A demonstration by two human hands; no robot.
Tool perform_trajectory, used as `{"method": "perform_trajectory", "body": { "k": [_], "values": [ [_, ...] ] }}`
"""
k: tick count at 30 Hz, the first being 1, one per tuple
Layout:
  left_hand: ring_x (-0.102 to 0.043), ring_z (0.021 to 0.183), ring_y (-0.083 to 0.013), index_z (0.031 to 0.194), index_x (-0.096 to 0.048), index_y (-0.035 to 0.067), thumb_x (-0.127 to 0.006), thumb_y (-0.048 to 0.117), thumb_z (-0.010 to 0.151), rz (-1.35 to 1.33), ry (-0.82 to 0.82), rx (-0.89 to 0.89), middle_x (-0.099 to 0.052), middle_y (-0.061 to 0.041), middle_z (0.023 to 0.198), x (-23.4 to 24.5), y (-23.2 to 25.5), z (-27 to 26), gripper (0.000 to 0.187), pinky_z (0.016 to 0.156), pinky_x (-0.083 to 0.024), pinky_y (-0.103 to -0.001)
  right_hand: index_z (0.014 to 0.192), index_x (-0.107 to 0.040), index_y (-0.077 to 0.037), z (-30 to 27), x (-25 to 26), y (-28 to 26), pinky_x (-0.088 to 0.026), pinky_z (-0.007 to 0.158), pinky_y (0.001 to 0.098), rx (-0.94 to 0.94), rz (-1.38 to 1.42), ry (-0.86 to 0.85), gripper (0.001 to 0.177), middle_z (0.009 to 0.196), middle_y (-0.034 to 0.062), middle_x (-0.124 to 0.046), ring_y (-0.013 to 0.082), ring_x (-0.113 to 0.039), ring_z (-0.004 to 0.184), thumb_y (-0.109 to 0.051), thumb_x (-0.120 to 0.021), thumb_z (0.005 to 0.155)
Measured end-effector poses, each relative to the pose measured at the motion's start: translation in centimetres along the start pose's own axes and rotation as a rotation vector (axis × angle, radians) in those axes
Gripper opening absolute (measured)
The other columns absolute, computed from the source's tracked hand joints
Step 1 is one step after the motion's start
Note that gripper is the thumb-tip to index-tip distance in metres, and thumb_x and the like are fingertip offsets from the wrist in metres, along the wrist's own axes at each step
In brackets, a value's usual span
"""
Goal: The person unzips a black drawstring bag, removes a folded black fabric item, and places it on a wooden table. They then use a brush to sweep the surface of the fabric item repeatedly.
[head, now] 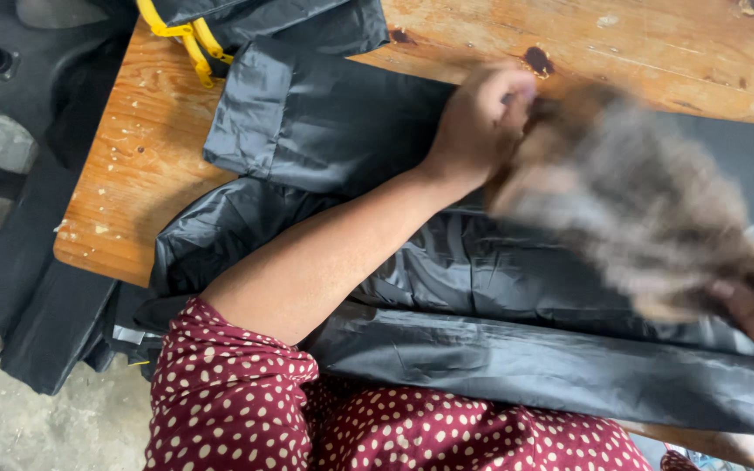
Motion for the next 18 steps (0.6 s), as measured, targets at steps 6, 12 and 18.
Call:
{"method": "perform_trajectory", "body": {
  "k": [6,12,18],
  "values": [
    [-0.049,0.09,-0.025,0.077,-0.035,0.01,-0.02,0.048,0.105,0.017,0.268,-0.018,-0.042,-0.007,0.082,4.0,5.3,-0.4,0.049,0.092,-0.039,-0.035,0.108,-0.062,-0.028,-1.2,-4.6,-6.8,-0.057,0.068,0.0426,0.185,-0.935,0.189,0.028,0.092,0.0002,-0.073,0.0292,-0.075,0.086,-0.056,-0.061,0.102],
    [-0.04,0.15,-0.036,0.116,-0.068,0.01,-0.029,0.063,0.097,0.137,-0.007,0.128,-0.039,-0.026,0.157,1.2,4.6,-1.3,0.068,0.115,-0.039,-0.048,0.108,-0.06,-0.03,-0.6,-4.1,-7.5,-0.053,0.052,0.0347,0.287,-1.152,0.183,0.028,0.098,-0.0079,-0.069,0.0175,-0.075,0.084,-0.053,-0.06,0.091],
    [-0.028,0.153,-0.0562,0.13,-0.066,-0.002,-0.046,0.055,0.102,0.5,-0.171,-0.123,-0.013,-0.031,0.164,-2.3,3.9,-2.4,0.067,0.129,-0.029,-0.06,0.112,-0.063,-0.018,2.5,-0.9,1.9,-0.056,0.078,0.0508,-0.012,-1.073,0.101,0.032,0.098,0.0141,-0.078,0.0412,-0.076,0.087,-0.047,-0.05,0.109]
  ]
}}
Point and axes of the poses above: each hand's wrist, its own z-axis towards the middle knuckle, its own x-axis out of the back of the hand, y = z × x, the point moved 9 cm from there along z, towards the middle knuckle
